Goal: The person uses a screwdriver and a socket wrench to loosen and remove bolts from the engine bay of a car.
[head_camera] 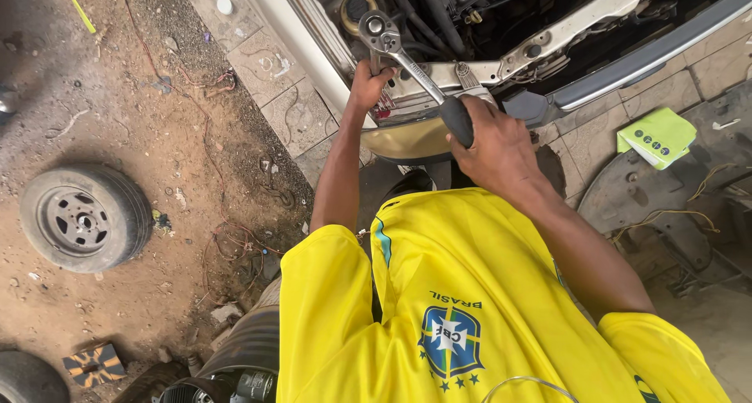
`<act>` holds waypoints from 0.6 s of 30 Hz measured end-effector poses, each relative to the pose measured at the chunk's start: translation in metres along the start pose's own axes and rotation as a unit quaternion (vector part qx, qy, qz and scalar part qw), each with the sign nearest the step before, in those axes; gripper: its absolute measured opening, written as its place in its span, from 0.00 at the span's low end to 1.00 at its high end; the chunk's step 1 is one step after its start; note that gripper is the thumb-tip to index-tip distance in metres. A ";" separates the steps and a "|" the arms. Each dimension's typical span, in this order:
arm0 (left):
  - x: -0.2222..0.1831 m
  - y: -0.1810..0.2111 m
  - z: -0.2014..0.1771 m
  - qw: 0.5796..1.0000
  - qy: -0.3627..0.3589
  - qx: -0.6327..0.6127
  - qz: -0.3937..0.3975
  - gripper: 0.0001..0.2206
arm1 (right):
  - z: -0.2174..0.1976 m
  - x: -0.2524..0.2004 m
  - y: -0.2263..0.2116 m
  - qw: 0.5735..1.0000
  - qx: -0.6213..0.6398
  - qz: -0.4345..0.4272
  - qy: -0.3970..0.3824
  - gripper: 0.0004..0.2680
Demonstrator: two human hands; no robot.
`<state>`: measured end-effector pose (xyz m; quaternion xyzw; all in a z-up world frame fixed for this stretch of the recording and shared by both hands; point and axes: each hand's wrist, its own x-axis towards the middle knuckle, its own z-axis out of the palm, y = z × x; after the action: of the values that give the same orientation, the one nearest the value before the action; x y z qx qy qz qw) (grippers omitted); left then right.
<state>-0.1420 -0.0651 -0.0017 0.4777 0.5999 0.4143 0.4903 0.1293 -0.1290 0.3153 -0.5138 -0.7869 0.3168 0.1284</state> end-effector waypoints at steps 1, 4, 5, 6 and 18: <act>-0.002 -0.004 0.000 1.000 0.002 -0.004 0.004 0.09 | 0.003 -0.001 -0.002 1.000 0.003 0.005 -0.006 0.17; -0.001 -0.018 0.000 1.000 0.015 -0.013 0.016 0.08 | 0.014 -0.005 -0.005 1.000 -0.010 -0.002 0.006 0.17; -0.002 -0.024 0.001 0.999 0.026 -0.016 0.015 0.07 | 0.020 -0.007 -0.005 1.000 -0.016 -0.007 0.013 0.17; -0.003 -0.031 0.002 0.999 0.037 -0.019 0.014 0.07 | 0.027 -0.009 -0.006 0.999 -0.036 0.017 -0.008 0.17; -0.013 -0.028 0.021 0.993 0.117 -0.015 -0.004 0.11 | 0.012 0.006 0.048 0.969 -0.208 -0.021 -0.133 0.12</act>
<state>-0.1248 -0.0828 -0.0303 0.4159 0.6490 0.4741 0.4255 0.1548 -0.1150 0.2754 -0.4659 -0.8560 0.2089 -0.0810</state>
